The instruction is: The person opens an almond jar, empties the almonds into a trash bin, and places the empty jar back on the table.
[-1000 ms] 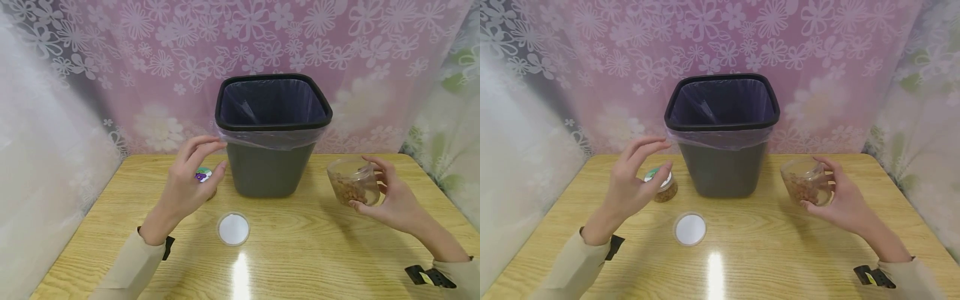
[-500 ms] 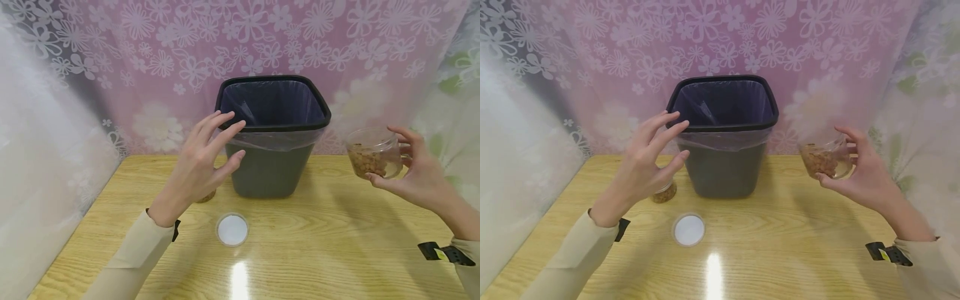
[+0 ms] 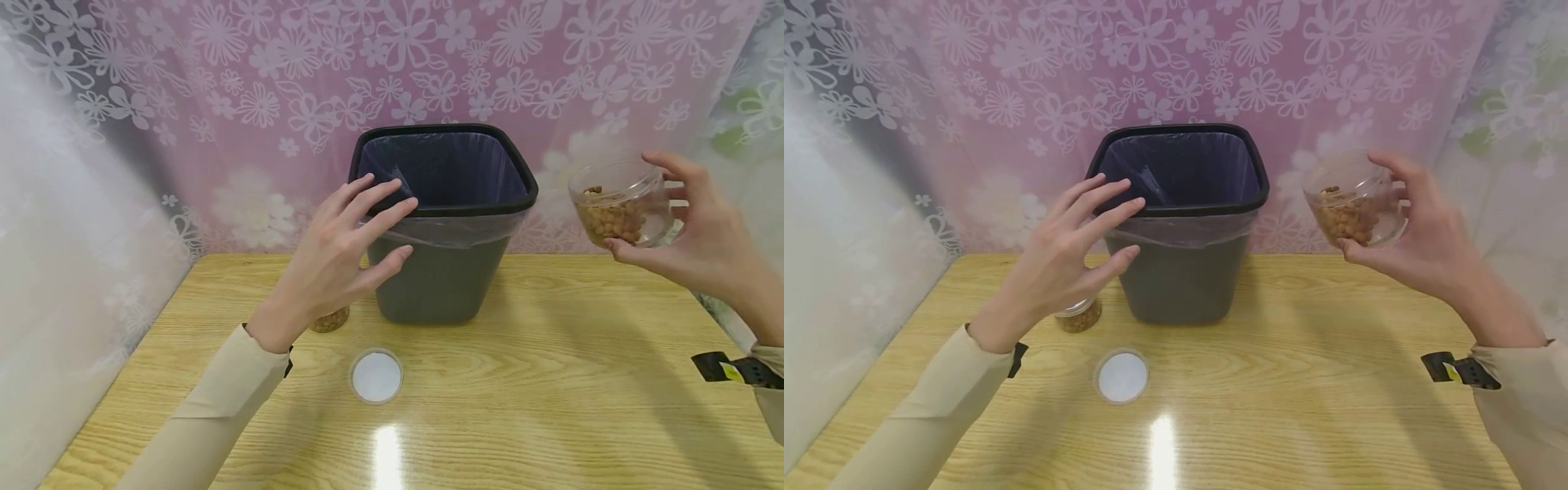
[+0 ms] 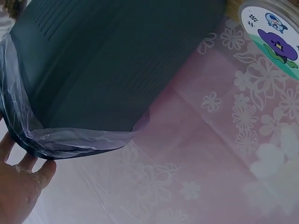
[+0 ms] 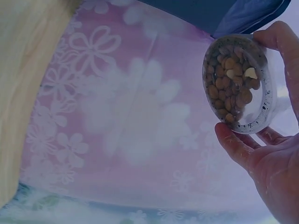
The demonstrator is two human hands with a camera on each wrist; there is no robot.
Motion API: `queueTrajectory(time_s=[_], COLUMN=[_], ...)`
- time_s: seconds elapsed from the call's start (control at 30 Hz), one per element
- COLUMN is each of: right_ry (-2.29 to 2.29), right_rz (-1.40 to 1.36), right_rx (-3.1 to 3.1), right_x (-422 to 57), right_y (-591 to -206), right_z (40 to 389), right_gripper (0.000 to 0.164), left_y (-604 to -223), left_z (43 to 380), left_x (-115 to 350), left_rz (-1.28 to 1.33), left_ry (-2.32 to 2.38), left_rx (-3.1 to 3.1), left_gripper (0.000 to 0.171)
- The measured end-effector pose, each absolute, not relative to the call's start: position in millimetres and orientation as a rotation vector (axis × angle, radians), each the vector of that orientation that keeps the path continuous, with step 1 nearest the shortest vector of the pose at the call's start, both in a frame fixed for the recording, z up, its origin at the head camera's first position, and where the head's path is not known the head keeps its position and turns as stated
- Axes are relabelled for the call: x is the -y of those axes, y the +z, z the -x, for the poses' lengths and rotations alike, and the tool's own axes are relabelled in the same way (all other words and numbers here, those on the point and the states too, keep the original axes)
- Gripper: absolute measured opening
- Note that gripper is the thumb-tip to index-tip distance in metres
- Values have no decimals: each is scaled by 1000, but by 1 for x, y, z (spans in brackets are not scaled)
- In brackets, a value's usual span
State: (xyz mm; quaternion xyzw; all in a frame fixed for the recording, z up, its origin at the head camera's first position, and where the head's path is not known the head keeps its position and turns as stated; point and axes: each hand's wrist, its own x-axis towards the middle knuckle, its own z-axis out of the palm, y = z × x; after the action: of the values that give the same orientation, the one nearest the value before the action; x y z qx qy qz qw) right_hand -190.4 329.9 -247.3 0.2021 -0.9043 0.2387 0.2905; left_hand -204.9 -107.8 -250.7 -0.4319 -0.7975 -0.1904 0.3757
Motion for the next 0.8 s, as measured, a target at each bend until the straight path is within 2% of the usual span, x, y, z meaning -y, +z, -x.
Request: queueTrajectory(time_s=[0.1,0.33,0.67,0.8], right_ry=[599,436,301,272], right_rz=[-591,-689,-780,-810], right_rx=[2372,2315,2315,2336], right_x=[-327,-313,-295,-288], right_y=[-235,-207,-175,-166], right_z=[196,213,226,229], right_gripper=[103,118,117,109], left_y=[-251,-251,-249,-250], left_z=[205,205,209,209], left_x=[108,106,100,98], left_rz=[1101,1071,1055,1041], left_ry=[-447,-356,-276,-237], left_rx=[2066,2127,2157,2159], left_gripper=[49,55,59,60])
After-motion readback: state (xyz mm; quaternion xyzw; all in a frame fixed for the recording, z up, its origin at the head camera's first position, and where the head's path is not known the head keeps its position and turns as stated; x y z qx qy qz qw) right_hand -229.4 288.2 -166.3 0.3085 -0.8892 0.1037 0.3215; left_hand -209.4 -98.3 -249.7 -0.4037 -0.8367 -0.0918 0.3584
